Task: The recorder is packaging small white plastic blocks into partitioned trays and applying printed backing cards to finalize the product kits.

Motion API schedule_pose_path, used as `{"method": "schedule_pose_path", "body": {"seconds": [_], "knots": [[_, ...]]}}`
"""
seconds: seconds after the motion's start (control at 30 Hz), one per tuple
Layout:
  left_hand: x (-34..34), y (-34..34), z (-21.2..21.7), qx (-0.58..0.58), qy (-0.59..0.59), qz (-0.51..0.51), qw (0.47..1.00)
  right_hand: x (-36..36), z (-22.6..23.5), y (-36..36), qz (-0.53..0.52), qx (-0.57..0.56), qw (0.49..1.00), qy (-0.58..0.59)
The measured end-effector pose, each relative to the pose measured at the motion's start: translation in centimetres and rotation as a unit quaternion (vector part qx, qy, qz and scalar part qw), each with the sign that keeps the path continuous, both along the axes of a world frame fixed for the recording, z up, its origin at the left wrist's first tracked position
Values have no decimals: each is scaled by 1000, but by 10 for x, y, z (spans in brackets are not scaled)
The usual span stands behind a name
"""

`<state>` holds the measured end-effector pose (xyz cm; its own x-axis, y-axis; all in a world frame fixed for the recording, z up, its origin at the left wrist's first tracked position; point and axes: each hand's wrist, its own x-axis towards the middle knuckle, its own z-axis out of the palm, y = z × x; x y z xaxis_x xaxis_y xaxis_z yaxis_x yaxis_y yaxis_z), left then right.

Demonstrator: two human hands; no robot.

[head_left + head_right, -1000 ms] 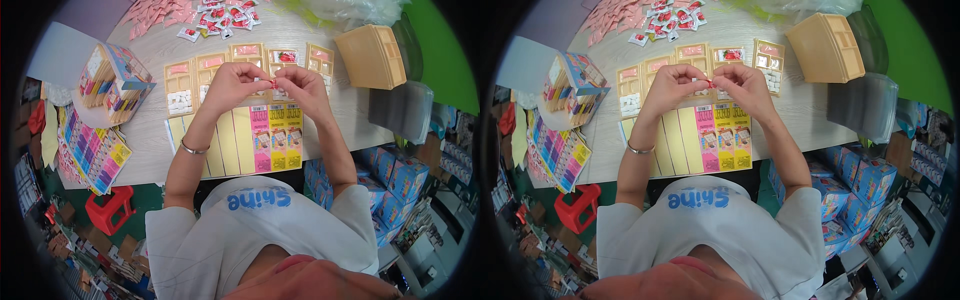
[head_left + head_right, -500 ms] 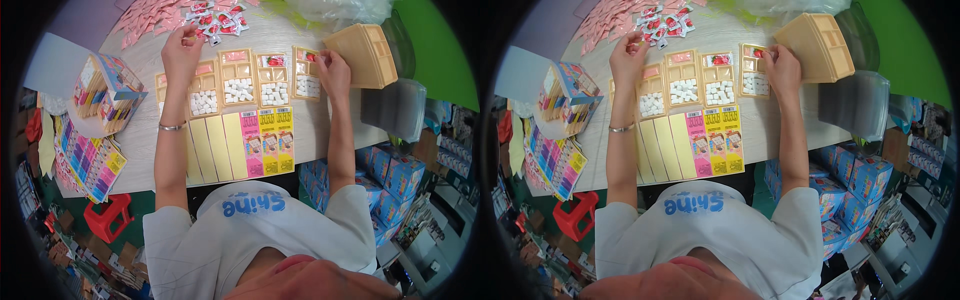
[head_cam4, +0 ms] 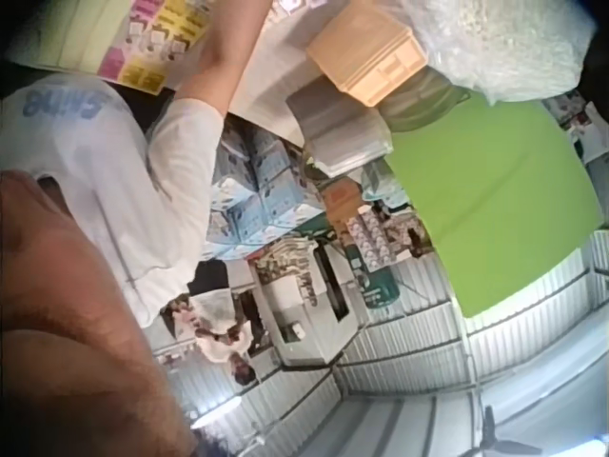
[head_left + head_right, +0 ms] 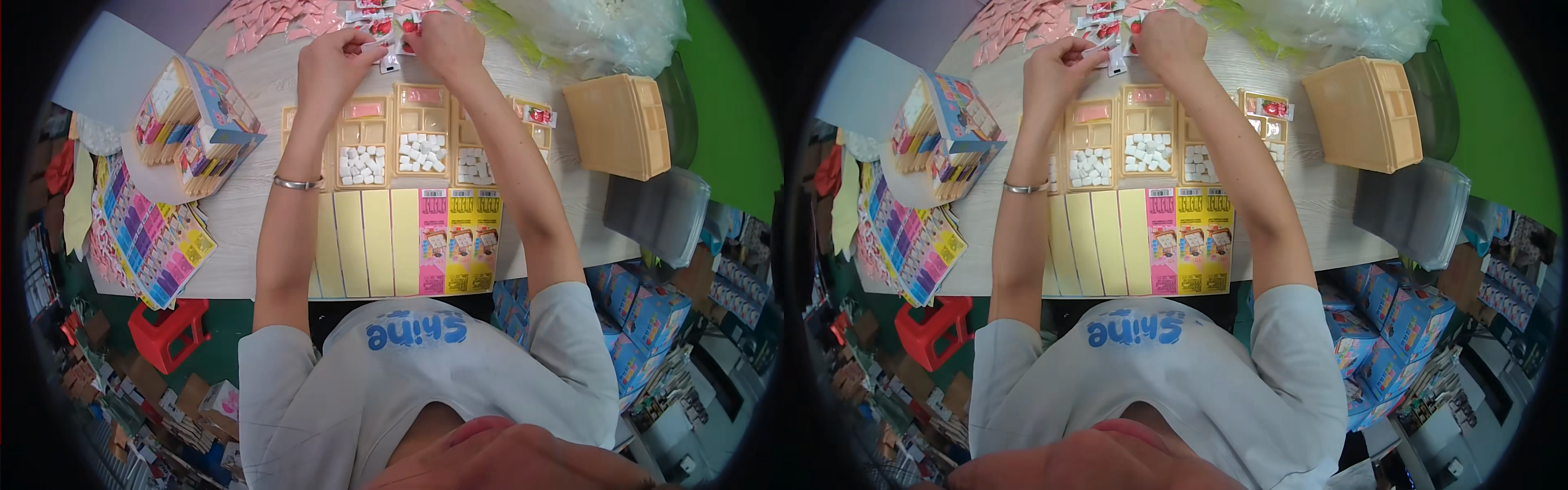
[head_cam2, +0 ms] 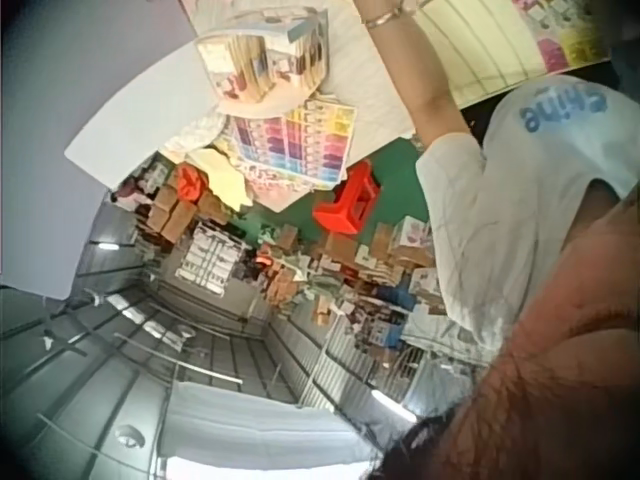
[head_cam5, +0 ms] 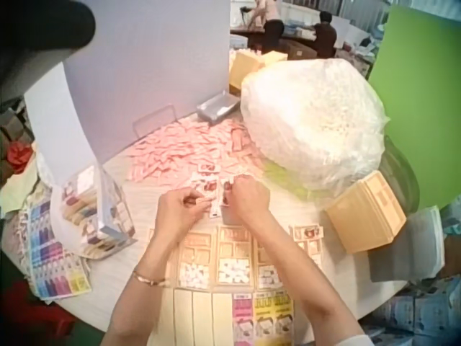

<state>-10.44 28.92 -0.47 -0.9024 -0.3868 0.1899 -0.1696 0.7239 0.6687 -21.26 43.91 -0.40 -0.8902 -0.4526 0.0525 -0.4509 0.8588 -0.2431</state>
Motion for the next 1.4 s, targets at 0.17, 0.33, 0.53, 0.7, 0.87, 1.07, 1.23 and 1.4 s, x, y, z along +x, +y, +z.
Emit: {"method": "schedule_pose_path", "body": {"seconds": [0.17,0.33,0.53,0.7,0.87,1.07,1.23,1.4], "knots": [[42,-39,3,296,-89,-63,949,-20,-31,11,0,-9,1000,27],[58,-24,5,240,-168,-132,947,10,1,59,127,-164,974,86],[66,-14,5,133,-156,-112,972,48,19,85,256,-57,964,44],[70,-10,9,89,-152,-88,980,63,10,84,231,-98,967,33],[84,-16,12,-148,175,-225,947,78,15,79,192,-207,958,-48],[113,-6,4,-261,314,-228,884,98,18,58,65,-347,802,-483],[109,-13,-2,-274,288,-214,892,97,3,40,70,-368,816,-440],[100,-21,-20,-277,232,-211,908,99,-3,11,57,-165,973,-153]]}}
